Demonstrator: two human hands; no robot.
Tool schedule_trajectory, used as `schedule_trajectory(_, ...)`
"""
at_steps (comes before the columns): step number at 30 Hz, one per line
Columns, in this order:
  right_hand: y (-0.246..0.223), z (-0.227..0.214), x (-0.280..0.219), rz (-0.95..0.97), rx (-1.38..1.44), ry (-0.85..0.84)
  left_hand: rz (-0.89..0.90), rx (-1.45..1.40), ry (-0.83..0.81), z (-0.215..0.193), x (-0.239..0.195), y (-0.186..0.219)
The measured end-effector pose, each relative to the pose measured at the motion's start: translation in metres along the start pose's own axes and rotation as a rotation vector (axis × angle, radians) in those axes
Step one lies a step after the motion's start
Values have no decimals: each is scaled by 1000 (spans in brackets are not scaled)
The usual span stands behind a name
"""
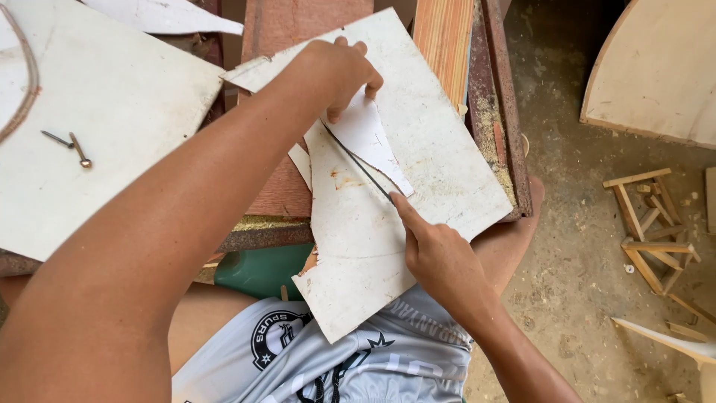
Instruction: Cutting a leaf-shaped pattern out of a thin sheet using a hand saw
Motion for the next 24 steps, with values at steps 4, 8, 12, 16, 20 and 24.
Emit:
schedule_trajectory(4, 1, 0, 6, -71, -73, 40, -3, 40, 3, -4, 3, 1)
schedule_trajectory(8, 6, 0, -9, -198, -160, 53, -21, 69, -22, -6, -1, 2)
schedule_trajectory(12, 10, 1, -10, -99, -129, -40, 1, 69, -18, -1, 3, 4)
schedule_trajectory(16, -5, 4, 5, -95, -137, -70, -8, 49, -36, -7, -7, 7)
schedule_trajectory(20, 19, 1, -7, -98, -146, -89, -9, 73, -14, -4, 3, 3)
schedule_trajectory(24, 22, -3, -11, -105, -125, -58, -10, 72, -44, 1, 0, 7)
Point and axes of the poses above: each hand's wrist, its own x-axis towards the middle knuckle, its own z-axis out of the palm, y = z × x, the point moved 10 cm from there along x, towards the middle knuckle, and after that the axes turned 6 degrees about x, right-handed, at the moved point
